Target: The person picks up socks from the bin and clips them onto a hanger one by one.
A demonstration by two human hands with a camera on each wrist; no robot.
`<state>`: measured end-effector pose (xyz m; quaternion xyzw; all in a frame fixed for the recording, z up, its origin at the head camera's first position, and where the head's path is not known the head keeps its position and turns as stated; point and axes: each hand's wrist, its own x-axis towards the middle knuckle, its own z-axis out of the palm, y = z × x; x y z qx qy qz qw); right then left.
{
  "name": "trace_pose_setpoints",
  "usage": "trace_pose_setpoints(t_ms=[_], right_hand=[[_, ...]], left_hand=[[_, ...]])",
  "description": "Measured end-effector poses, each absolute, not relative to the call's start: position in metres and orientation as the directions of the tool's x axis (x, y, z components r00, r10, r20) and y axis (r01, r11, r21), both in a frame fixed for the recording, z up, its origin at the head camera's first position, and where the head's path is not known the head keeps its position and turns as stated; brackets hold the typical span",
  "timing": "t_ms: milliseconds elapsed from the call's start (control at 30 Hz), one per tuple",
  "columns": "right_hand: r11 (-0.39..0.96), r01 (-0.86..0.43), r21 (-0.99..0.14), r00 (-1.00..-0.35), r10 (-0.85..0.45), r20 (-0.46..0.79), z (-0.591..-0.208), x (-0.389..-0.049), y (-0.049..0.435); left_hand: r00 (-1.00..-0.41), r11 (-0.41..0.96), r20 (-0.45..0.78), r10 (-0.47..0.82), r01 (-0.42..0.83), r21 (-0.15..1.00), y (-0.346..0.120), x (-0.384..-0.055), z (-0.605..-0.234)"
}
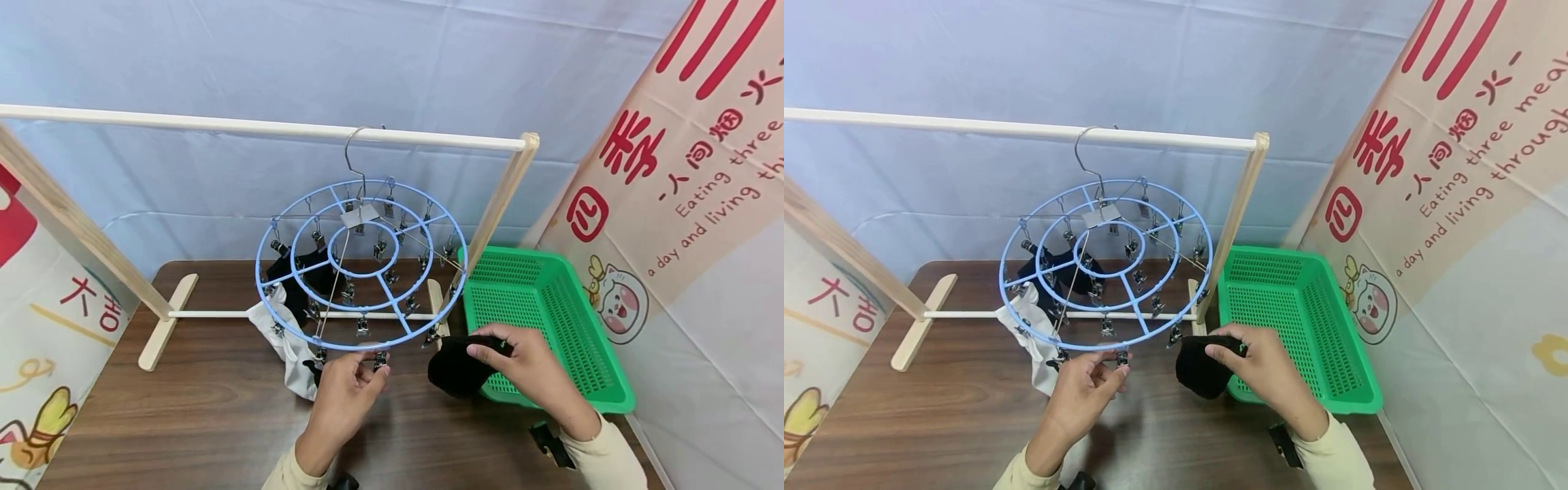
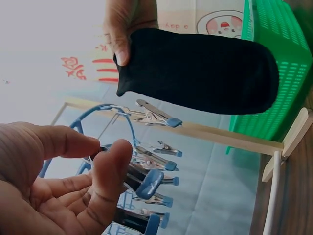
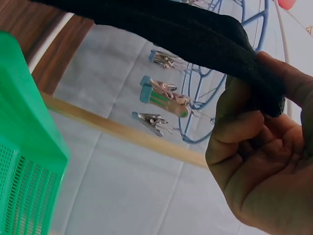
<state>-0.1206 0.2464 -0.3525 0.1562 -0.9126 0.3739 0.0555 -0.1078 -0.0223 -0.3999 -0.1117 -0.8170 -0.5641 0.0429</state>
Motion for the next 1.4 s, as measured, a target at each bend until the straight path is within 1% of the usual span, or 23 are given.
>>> trace_pose_setpoints(t_ms=[200, 433, 600, 833, 1133, 1267, 1400], right_hand=[[0.662, -0.344, -0.666, -0.938, -0.270, 0.217, -0.364, -0.122, 0.236], [0.656, -0.378, -0.653, -0.924, -0.304, 0.230, -0.378, -0.123, 0.222], [0.648, -0.398, -0.650, -0.915, -0.334, 0.227, -0.386, -0.124, 0.209], [0.614, -0.434, -0.659, -0.893, -0.389, 0.225, -0.393, -0.124, 0.194], [0.619, -0.466, -0.633, -0.880, -0.400, 0.257, -0.398, -0.122, 0.185], [0.615, -0.469, -0.634, -0.878, -0.399, 0.263, -0.400, -0.121, 0.182], [0.607, -0.474, -0.638, -0.875, -0.405, 0.264, -0.402, -0.121, 0.179]], left_hand=[[-0.965, 0.293, 0.213, 0.152, 0.250, 0.923, -0.022, -0.107, -0.402], [-0.964, 0.155, 0.217, 0.153, 0.240, 0.958, -0.022, -0.106, -0.402], [-0.967, 0.119, 0.223, 0.126, 0.238, 0.964, -0.021, -0.108, -0.403], [-0.977, 0.062, 0.201, 0.069, 0.205, 0.977, -0.018, -0.111, -0.405], [-0.959, -0.051, 0.283, -0.018, 0.283, 0.958, -0.017, -0.112, -0.408], [-0.960, -0.078, 0.279, -0.030, 0.281, 0.957, -0.017, -0.111, -0.407], [-0.966, -0.072, 0.258, -0.025, 0.259, 0.963, -0.018, -0.111, -0.407]])
